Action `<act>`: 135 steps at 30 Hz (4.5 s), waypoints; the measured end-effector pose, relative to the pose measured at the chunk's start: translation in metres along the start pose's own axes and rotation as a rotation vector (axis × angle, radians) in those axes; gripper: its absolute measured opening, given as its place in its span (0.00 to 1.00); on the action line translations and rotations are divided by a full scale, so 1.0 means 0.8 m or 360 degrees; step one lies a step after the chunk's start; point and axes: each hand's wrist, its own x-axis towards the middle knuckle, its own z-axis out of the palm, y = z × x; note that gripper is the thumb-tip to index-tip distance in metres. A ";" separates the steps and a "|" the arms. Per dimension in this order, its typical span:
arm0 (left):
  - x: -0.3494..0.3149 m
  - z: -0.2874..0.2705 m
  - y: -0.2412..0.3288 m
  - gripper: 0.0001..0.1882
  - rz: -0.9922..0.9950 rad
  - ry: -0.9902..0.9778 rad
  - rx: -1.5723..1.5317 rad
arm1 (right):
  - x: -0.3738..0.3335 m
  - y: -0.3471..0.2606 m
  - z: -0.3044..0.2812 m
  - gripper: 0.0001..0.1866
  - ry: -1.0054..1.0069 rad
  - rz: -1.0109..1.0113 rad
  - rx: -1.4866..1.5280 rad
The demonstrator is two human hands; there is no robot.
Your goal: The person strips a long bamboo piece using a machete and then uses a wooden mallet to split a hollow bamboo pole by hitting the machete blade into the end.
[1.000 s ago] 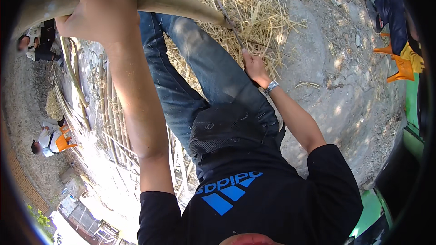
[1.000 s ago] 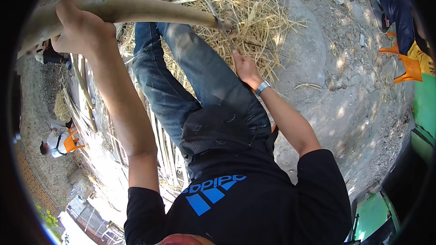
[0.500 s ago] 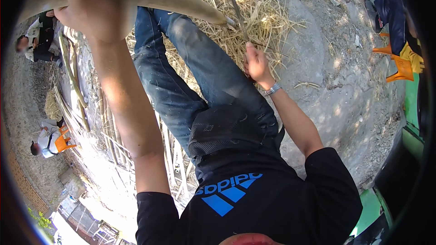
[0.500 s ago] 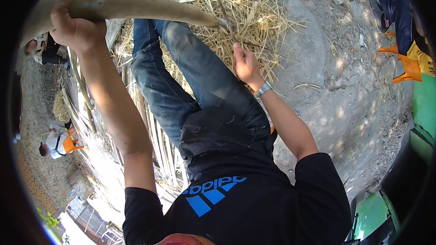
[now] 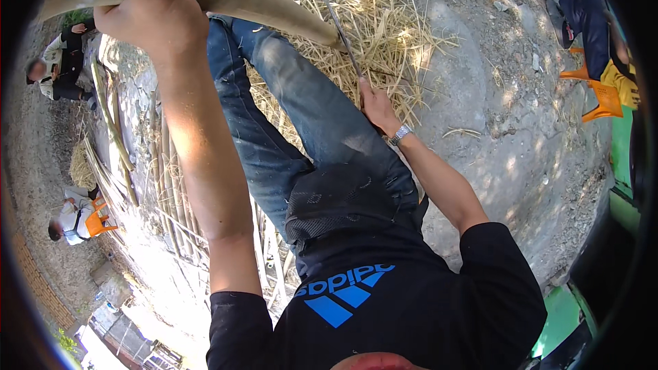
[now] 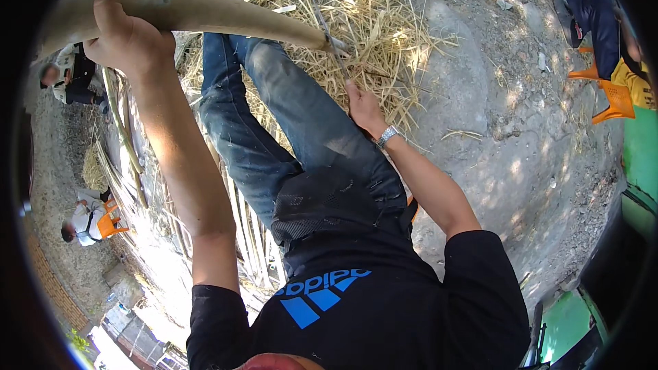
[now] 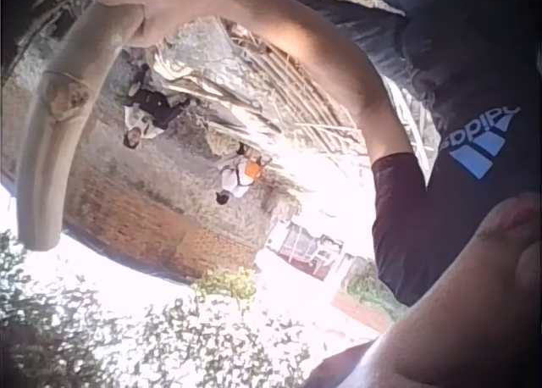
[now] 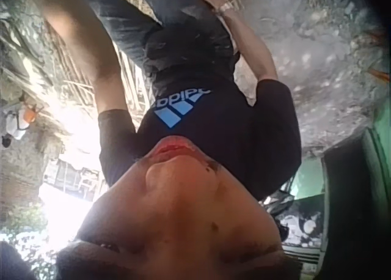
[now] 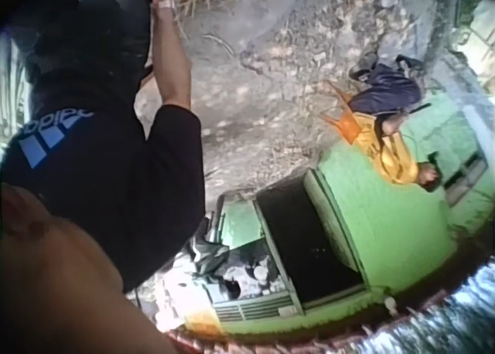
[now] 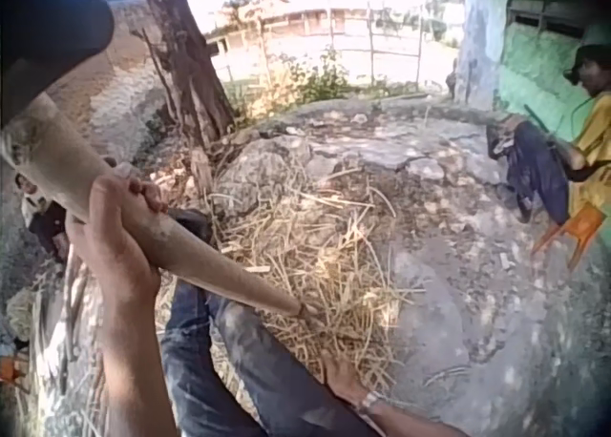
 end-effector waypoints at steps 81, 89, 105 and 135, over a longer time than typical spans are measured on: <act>-0.020 -0.084 -0.013 0.28 0.0464 0.0369 0.0596 | -0.023 -0.001 -0.054 0.33 -0.0097 0.0492 0.0391; -0.026 -0.059 0.015 0.17 -0.0170 0.0354 0.0322 | -0.022 -0.127 -0.060 0.29 0.0027 -0.0082 -0.0248; -0.029 -0.031 0.020 0.09 0.0085 0.0213 0.0177 | 0.006 -0.102 -0.004 0.34 -0.0295 0.0277 0.0547; -0.037 -0.045 0.011 0.24 0.0235 -0.0034 0.0399 | -0.035 -0.051 -0.028 0.36 -0.0119 -0.0102 0.0556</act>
